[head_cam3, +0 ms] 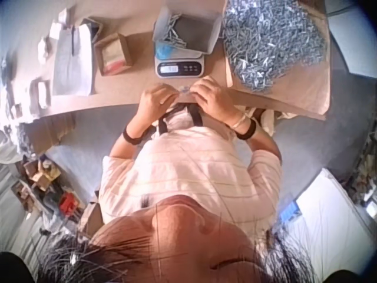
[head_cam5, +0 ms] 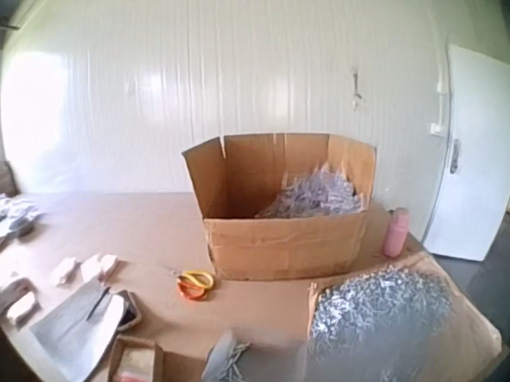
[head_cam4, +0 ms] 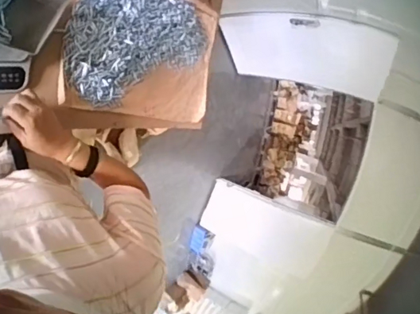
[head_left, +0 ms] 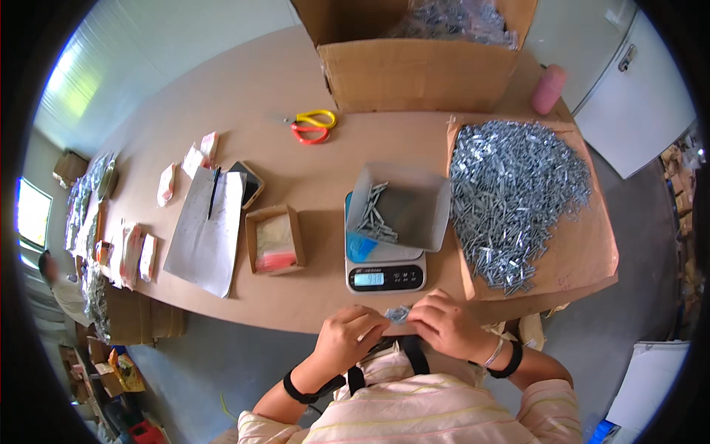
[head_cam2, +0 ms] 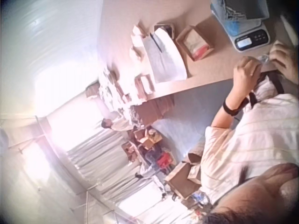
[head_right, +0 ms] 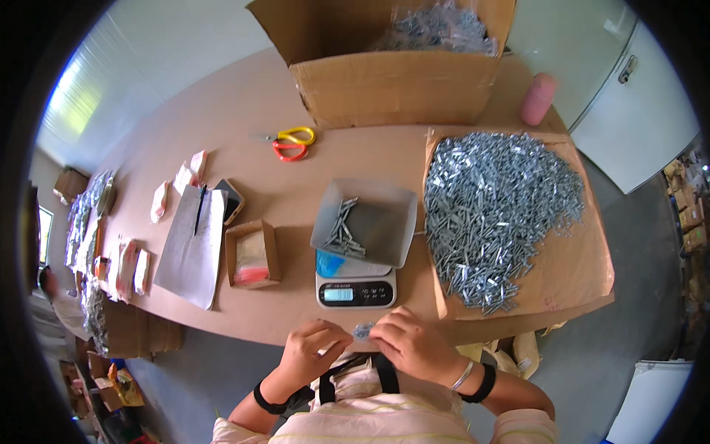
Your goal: The recorder is weighing metal screws and brackets on a digital scale and placing them into small plastic bags.
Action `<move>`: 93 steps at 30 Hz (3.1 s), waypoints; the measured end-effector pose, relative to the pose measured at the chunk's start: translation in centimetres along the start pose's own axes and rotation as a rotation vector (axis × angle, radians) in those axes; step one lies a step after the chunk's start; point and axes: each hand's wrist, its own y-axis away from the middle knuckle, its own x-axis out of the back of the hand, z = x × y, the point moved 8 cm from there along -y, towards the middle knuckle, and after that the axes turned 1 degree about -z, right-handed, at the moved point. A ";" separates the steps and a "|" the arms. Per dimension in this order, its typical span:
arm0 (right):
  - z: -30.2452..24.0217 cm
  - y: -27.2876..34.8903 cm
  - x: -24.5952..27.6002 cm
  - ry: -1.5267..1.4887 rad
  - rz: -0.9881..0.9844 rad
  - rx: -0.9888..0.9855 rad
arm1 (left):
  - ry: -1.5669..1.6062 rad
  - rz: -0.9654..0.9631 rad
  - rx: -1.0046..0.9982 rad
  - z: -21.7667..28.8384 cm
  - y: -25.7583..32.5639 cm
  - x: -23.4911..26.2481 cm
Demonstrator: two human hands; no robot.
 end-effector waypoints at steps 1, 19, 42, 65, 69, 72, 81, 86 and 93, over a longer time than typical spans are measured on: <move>0.2 0.0 -0.3 0.024 -0.016 -0.007 | -0.004 -0.019 0.006 -0.2 -0.1 -0.2; -3.9 -4.8 3.1 0.171 -0.254 0.174 | 0.030 0.117 -0.102 3.3 -0.9 4.0; 2.9 -20.8 7.4 0.285 -0.470 -0.056 | -0.579 -0.040 0.299 -13.1 -2.3 16.2; 7.7 -18.0 2.0 0.296 -0.396 -0.279 | -0.769 0.234 0.075 -11.0 -2.7 16.2; 4.6 -17.2 8.1 0.230 -0.259 -0.256 | -0.649 0.391 0.019 -8.8 -2.1 17.8; 4.6 -14.3 14.7 0.466 -0.103 -0.322 | -0.594 0.455 0.076 -7.3 -1.8 18.9; 4.5 -7.3 18.7 0.626 0.060 -0.501 | -0.367 0.303 0.204 -5.6 -1.4 14.6; 0.6 -6.2 12.8 0.243 0.012 -0.415 | -0.243 0.309 0.121 -4.2 0.2 11.3; -2.0 -5.6 1.9 -0.025 -0.255 -0.069 | -0.221 0.376 0.115 -3.6 2.1 7.9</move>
